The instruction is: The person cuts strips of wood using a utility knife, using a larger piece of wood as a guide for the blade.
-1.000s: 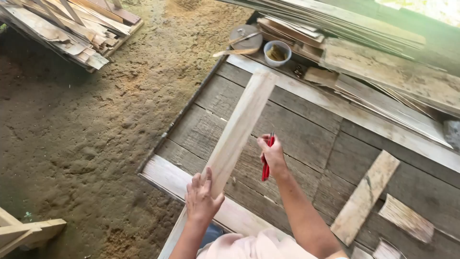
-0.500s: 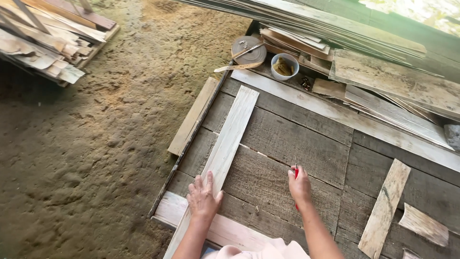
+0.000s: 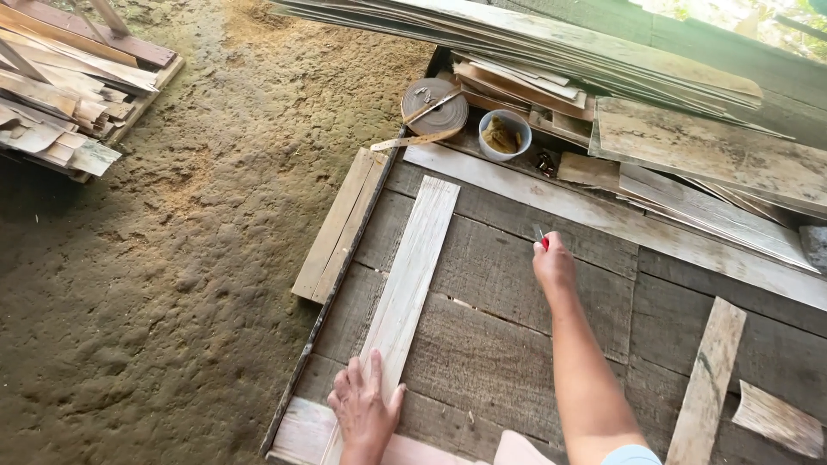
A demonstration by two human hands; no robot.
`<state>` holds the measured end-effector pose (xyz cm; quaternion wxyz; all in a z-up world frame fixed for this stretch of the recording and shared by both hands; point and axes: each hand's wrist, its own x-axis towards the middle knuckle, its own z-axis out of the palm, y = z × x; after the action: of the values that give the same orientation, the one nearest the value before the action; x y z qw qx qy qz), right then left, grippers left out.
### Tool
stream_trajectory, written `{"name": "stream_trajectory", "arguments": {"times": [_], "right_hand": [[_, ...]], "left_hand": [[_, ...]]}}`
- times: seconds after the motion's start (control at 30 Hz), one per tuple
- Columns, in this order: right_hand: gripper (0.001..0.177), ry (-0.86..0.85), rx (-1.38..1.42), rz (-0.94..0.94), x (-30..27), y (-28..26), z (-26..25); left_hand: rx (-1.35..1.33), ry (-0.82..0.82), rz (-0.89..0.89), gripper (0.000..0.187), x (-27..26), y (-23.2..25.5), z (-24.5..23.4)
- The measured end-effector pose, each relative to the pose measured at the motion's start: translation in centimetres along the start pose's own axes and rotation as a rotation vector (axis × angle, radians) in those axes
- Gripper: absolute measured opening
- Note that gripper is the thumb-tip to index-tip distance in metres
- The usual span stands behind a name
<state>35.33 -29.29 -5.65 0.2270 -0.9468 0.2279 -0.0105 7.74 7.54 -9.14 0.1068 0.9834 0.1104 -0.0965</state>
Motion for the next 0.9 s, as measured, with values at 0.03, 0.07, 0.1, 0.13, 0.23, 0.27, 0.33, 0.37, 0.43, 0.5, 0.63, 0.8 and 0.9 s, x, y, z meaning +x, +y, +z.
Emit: {"name": "stream_trajectory", "arguments": {"times": [0.03,0.07,0.1,0.13,0.23,0.27,0.33,0.37,0.43,0.5,0.63,0.8,0.9], "right_hand": [[0.017,-0.001,0.002,0.0,1.2,0.2,0.2],[0.016,0.044,-0.032,-0.033,2.2,0.4,0.7],[0.016,0.088,-0.066,-0.066,3.3,0.6,1.1],[0.016,0.081,-0.061,-0.066,3.5,-0.5,0.3],[0.017,-0.025,-0.155,0.101,4.6,-1.8,-0.7],[0.016,0.02,-0.157,0.095,5.7,-1.2,-0.2],[0.017,0.056,-0.159,0.091,6.7,-1.0,0.1],[0.019,0.043,-0.164,0.101,6.6,-1.5,-0.1],[0.02,0.023,-0.168,0.12,6.1,-2.4,-0.3],[0.021,0.083,-0.157,0.016,5.3,-3.0,-0.5],[0.019,0.082,-0.195,0.034,5.9,-2.9,1.1],[0.021,-0.081,-0.07,0.175,6.9,-2.5,0.0],[0.016,-0.165,0.074,0.173,7.8,-1.4,-0.5]], "left_hand": [[0.001,0.001,-0.001,0.09,0.2,0.1,0.7],[0.002,0.063,0.007,0.091,0.2,0.0,1.4],[0.002,0.125,0.015,0.092,0.3,-0.1,2.1],[0.01,0.124,0.011,0.092,0.5,0.0,2.2],[-0.007,0.239,0.03,0.093,0.9,0.0,2.8],[-0.013,0.282,0.035,0.094,0.9,0.0,3.1],[-0.013,0.318,0.039,0.096,1.0,-0.2,3.7],[-0.003,0.347,0.06,0.096,1.1,-0.3,4.0],[0.012,0.369,0.085,0.096,1.1,-0.4,3.9],[-0.027,0.463,0.077,0.089,1.1,0.0,3.0],[-0.023,0.44,0.075,0.089,1.1,0.0,2.8],[-0.004,0.439,0.09,0.088,1.0,-0.1,2.9],[0.014,0.462,0.091,0.087,1.1,0.1,2.9]]}}
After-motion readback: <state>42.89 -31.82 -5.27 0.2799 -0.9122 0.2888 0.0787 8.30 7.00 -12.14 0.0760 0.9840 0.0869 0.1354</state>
